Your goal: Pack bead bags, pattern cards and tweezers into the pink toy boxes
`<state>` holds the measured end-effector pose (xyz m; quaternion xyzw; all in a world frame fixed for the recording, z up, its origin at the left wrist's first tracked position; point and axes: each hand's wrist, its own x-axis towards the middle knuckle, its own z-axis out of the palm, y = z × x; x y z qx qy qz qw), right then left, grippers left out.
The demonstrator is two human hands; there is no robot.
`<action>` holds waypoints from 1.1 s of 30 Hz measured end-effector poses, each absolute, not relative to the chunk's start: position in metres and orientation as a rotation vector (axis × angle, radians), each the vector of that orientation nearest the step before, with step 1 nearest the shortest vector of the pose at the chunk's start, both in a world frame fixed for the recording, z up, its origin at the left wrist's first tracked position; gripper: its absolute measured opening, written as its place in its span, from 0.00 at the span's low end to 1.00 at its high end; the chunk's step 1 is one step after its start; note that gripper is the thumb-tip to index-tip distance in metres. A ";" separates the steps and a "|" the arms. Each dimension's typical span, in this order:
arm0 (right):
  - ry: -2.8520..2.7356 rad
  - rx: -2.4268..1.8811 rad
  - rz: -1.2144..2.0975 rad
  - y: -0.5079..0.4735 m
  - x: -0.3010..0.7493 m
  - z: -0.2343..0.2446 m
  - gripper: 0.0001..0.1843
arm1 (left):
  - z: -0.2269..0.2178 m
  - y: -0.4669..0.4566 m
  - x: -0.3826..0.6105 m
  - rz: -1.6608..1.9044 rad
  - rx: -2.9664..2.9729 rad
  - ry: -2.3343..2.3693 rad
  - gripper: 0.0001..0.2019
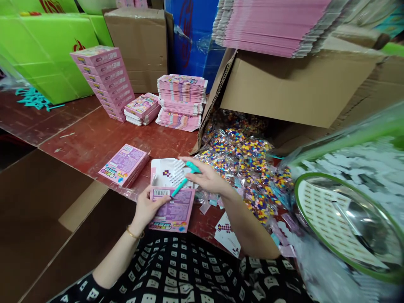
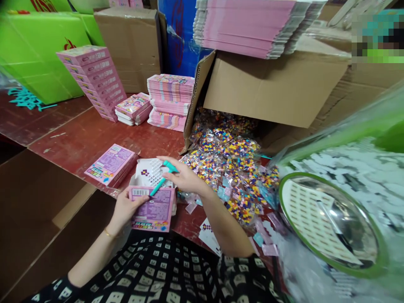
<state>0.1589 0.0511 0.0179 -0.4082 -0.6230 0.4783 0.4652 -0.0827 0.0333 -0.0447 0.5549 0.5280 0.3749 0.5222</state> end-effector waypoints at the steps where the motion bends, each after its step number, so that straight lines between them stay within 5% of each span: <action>1: -1.513 -1.040 1.081 0.037 0.162 0.037 0.25 | -0.035 0.030 -0.080 0.946 1.345 1.227 0.25; 8: -1.978 -1.129 0.516 -0.024 0.176 0.071 0.28 | -0.040 0.033 -0.043 1.479 1.638 1.045 0.34; 16: -1.896 -1.143 0.254 -0.045 0.183 0.063 0.37 | -0.079 0.043 -0.045 1.411 1.690 1.068 0.37; 26: -2.096 -1.231 0.141 0.000 0.161 0.020 0.33 | -0.090 0.065 -0.056 1.533 1.860 1.259 0.43; 33: -1.566 -1.196 0.515 0.012 0.171 -0.033 0.19 | -0.068 0.086 -0.060 1.499 2.126 0.916 0.24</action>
